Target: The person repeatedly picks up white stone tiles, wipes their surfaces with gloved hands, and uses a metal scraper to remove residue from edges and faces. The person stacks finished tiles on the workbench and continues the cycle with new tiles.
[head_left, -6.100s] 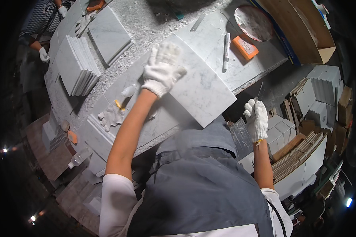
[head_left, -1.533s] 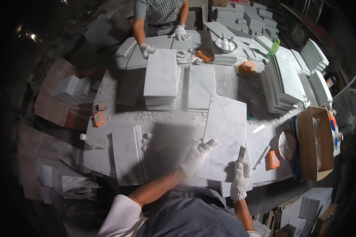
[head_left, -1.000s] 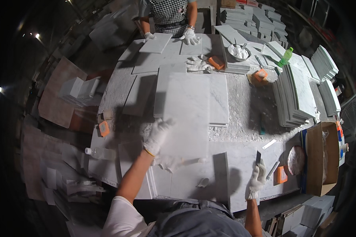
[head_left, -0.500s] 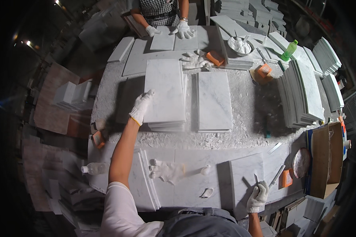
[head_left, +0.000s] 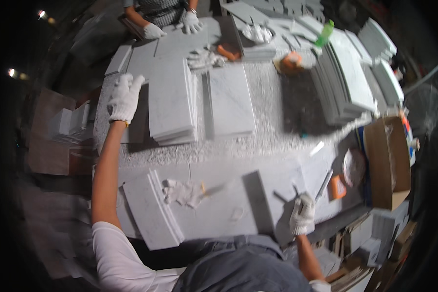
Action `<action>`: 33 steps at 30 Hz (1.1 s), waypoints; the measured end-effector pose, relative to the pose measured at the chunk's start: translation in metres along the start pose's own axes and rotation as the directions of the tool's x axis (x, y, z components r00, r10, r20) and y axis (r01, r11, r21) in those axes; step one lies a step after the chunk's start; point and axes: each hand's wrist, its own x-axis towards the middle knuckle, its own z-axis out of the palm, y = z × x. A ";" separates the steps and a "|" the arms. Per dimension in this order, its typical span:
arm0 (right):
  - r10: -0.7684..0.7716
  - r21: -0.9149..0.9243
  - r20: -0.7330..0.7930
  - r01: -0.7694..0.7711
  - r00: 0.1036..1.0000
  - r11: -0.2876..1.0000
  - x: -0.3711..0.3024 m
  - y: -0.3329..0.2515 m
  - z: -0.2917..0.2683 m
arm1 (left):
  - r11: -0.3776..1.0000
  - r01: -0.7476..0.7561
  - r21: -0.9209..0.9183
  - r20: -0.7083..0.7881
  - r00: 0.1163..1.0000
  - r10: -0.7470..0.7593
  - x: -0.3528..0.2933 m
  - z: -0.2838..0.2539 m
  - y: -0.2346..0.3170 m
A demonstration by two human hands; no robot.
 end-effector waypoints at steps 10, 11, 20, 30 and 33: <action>0.670 0.668 -0.183 -0.409 0.719 0.622 -0.010 -0.001 -0.005 | 0.445 -0.643 -0.624 0.157 0.454 0.877 -0.384 0.076 0.180; 0.716 0.775 -0.190 -0.345 0.671 0.530 -0.014 0.002 -0.013 | 0.303 -0.685 -0.663 0.132 0.292 0.947 -0.411 0.091 0.193; 0.921 0.749 -0.169 -0.562 0.351 0.351 -0.106 0.077 -0.136 | 0.258 -0.958 -0.122 0.770 0.073 0.634 -0.370 0.208 0.233; 0.951 0.799 -0.045 -0.561 0.306 0.218 -0.121 0.095 -0.149 | 0.243 -0.685 -0.687 0.363 -0.034 0.931 -0.484 0.180 0.292; 0.934 0.794 -0.026 -0.561 0.355 0.236 -0.114 0.100 -0.149 | -0.274 -0.791 -0.547 -0.126 -0.246 0.961 -0.527 0.169 0.260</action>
